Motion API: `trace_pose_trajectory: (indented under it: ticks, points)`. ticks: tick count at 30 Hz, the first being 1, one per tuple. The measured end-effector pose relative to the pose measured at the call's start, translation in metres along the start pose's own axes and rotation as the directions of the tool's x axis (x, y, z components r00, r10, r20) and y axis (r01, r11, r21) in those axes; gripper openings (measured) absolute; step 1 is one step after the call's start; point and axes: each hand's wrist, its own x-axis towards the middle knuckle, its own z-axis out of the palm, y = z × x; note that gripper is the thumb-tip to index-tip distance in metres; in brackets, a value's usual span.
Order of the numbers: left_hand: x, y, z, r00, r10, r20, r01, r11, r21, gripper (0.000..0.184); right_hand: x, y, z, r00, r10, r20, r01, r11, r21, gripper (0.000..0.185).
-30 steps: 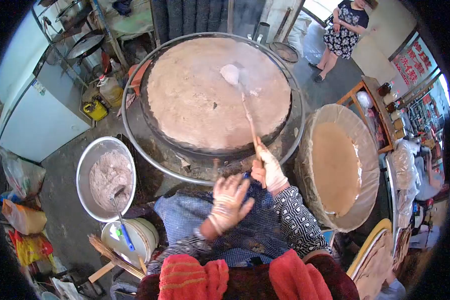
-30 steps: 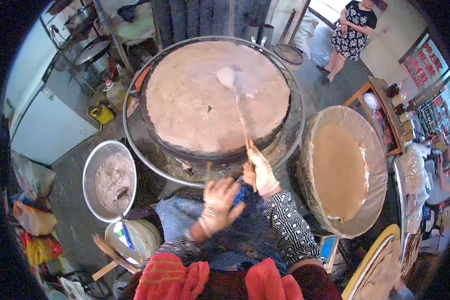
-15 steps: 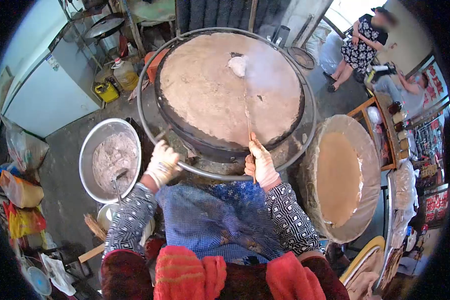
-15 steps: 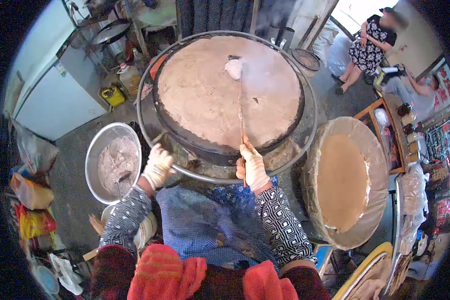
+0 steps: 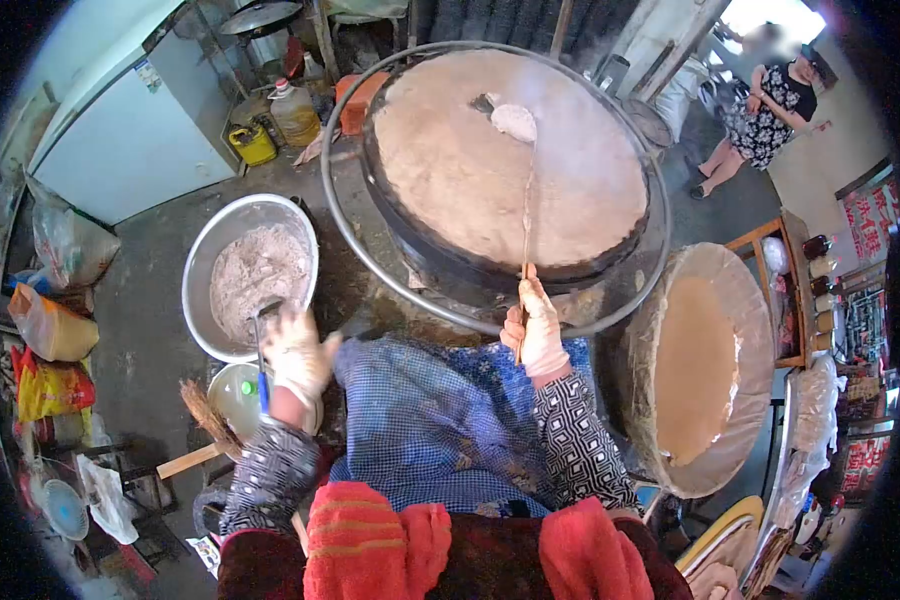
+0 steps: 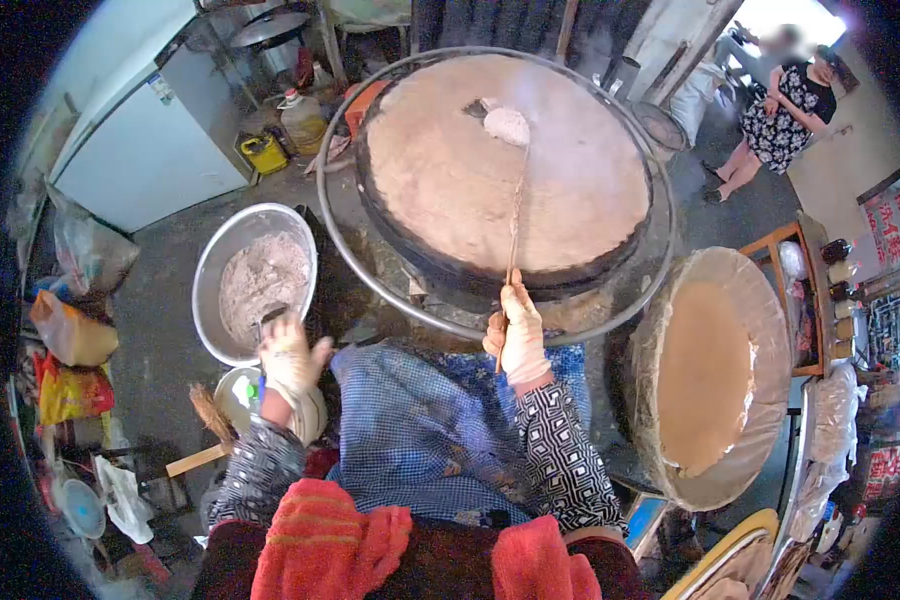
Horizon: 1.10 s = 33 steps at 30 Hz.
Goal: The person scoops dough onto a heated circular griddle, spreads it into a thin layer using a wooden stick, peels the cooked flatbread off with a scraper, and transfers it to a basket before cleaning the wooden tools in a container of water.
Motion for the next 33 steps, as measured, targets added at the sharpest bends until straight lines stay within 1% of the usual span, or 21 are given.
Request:
trace_pose_trajectory:
  ticks: [1, 2, 3, 5, 7, 9, 11, 13, 14, 15, 16, 17, 18, 19, 21, 25, 27, 29, 31, 32, 33]
  points:
    - [0.002, -0.025, -0.006, 0.944, -0.197, 0.264, 0.189, 0.980, 0.057, 0.087, 0.002, 0.000, 0.000, 1.000, 0.002, 0.008, -0.002, 1.000, 0.005, 0.037]
    - [0.001, -0.066, 0.020, 0.877, -0.257, 0.406, 0.219, 0.966, 0.138, 0.100, 0.004, 0.000, 0.000, 0.999, 0.028, 0.018, -0.028, 0.999, -0.016, 0.037]
    - [0.000, -0.082, 0.015, 0.737, -0.315, 0.598, 0.329, 0.940, 0.090, 0.101, 0.005, -0.001, 0.002, 0.998, 0.053, 0.026, -0.052, 0.998, -0.038, 0.038]
    - [-0.023, -0.178, 0.130, 0.773, -0.162, 0.613, 0.088, 0.985, 0.149, 0.088, -0.001, -0.001, 0.004, 0.998, 0.057, 0.021, -0.056, 0.997, -0.054, 0.038]
    - [-0.034, -0.155, 0.081, 0.753, -0.152, 0.640, 0.160, 0.986, 0.047, 0.085, -0.007, 0.001, 0.005, 0.998, 0.062, 0.024, -0.059, 0.988, -0.141, 0.035]
    - [-0.042, -0.137, 0.061, 0.764, -0.295, 0.574, 0.202, 0.954, 0.221, 0.080, -0.013, 0.004, 0.002, 0.997, 0.060, 0.053, -0.052, 0.988, -0.148, 0.035]
    - [-0.062, -0.176, 0.104, 0.828, -0.247, 0.503, 0.204, 0.969, 0.140, 0.082, -0.017, 0.005, -0.002, 0.986, 0.130, 0.101, -0.117, 0.986, -0.122, 0.036]
    - [-0.083, -0.194, 0.116, 0.926, -0.158, 0.343, 0.220, 0.964, -0.151, 0.081, -0.022, 0.003, -0.012, 0.980, 0.130, 0.148, -0.125, 0.991, -0.041, 0.036]
    - [-0.103, -0.187, 0.105, 0.999, -0.038, 0.009, 0.039, 0.980, -0.195, 0.078, -0.025, -0.001, -0.018, 0.978, 0.128, 0.166, -0.132, 0.991, 0.012, 0.037]
    - [-0.108, -0.180, 0.093, 1.000, -0.028, 0.009, 0.030, 0.982, -0.186, 0.078, -0.027, -0.002, -0.021, 0.975, 0.124, 0.187, -0.139, 0.988, 0.067, 0.037]
    - [-0.110, -0.178, 0.085, 0.991, -0.025, -0.128, -0.006, 0.972, -0.235, 0.075, -0.031, 0.001, -0.019, 0.984, 0.063, 0.168, -0.067, 0.998, 0.018, 0.042]
    - [-0.110, -0.141, 0.042, 0.980, -0.197, -0.006, 0.166, 0.842, -0.513, 0.070, -0.037, 0.008, -0.016, 0.984, 0.063, 0.168, -0.069, 0.997, 0.031, 0.042]
    - [-0.110, -0.105, -0.002, 0.925, -0.361, 0.116, 0.329, 0.610, -0.721, 0.066, -0.044, 0.019, -0.011, 0.996, -0.028, 0.087, 0.026, 0.999, 0.023, 0.044]
    - [-0.101, -0.083, -0.025, 0.928, -0.355, 0.113, 0.324, 0.619, -0.715, 0.066, -0.051, 0.028, -0.007, 0.992, -0.123, 0.009, 0.123, 0.992, 0.007, 0.046]
    - [-0.082, -0.054, -0.048, 0.933, -0.306, 0.188, 0.281, 0.294, -0.914, 0.062, -0.063, 0.042, -0.004, 0.982, -0.184, -0.036, 0.187, 0.978, 0.089, 0.045]
    - [-0.019, 0.041, -0.082, 0.965, -0.060, 0.254, 0.251, -0.060, -0.966, 0.062, -0.092, 0.051, -0.006, 0.986, -0.154, -0.070, 0.161, 0.980, 0.113, 0.044]
    - [0.016, 0.087, -0.077, 0.965, 0.102, 0.240, 0.249, -0.085, -0.965, 0.061, -0.101, 0.054, -0.012, 0.993, -0.112, -0.037, 0.116, 0.985, 0.124, 0.045]
    - [0.050, 0.130, -0.064, 0.959, 0.241, 0.146, 0.130, 0.080, -0.988, 0.062, -0.105, 0.055, -0.019, 0.994, -0.098, -0.054, 0.105, 0.982, 0.155, 0.048]
    - [0.074, 0.174, -0.055, 0.951, 0.270, 0.150, 0.091, 0.220, -0.971, 0.063, -0.109, 0.055, -0.024, 0.996, -0.084, 0.000, 0.083, 0.980, 0.179, 0.039]
    - [0.088, 0.187, -0.034, 0.942, 0.299, 0.155, 0.086, 0.232, -0.969, 0.064, -0.110, 0.057, -0.027, 0.993, -0.117, 0.030, 0.109, 0.975, 0.194, 0.050]
    - [0.099, 0.200, -0.015, 0.932, 0.324, 0.160, 0.081, 0.245, -0.966, 0.066, -0.110, 0.055, -0.027, 0.997, -0.074, 0.038, 0.065, 0.976, 0.208, 0.048]
